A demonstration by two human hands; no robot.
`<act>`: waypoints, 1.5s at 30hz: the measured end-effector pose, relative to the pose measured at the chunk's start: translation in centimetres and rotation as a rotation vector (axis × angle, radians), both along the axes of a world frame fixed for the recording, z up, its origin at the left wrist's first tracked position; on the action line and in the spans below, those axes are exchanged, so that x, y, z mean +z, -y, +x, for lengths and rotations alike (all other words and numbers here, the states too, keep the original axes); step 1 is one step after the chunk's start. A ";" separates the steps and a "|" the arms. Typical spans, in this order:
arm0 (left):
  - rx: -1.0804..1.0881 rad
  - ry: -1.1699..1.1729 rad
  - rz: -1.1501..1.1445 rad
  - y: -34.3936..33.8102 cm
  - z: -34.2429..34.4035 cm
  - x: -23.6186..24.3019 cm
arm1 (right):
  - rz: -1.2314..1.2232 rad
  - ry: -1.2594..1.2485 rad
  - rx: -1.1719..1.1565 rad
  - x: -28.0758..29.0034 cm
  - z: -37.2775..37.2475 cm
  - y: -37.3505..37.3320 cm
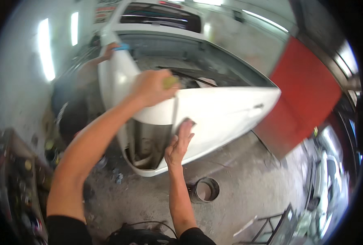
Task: Sanding and wiping down the body panel of a white pickup truck in preparation for painting.
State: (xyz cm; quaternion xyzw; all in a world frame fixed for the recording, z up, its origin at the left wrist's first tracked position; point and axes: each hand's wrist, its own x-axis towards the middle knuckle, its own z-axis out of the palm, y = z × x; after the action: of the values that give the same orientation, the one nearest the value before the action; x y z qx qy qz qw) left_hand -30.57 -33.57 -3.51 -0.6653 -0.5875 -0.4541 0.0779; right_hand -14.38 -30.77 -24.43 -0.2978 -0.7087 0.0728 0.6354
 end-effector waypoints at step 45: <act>-0.059 -0.046 0.029 3.1 -0.7 1.2 | -0.165 -0.228 -0.238 5.8 15.9 -19.2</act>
State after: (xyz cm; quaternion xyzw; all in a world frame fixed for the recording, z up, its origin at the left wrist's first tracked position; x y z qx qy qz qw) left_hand -31.25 -36.67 -2.31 -0.6915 -0.5590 -0.4490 0.0876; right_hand 1.56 -11.60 -18.66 -0.4204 -0.5837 0.0884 0.6890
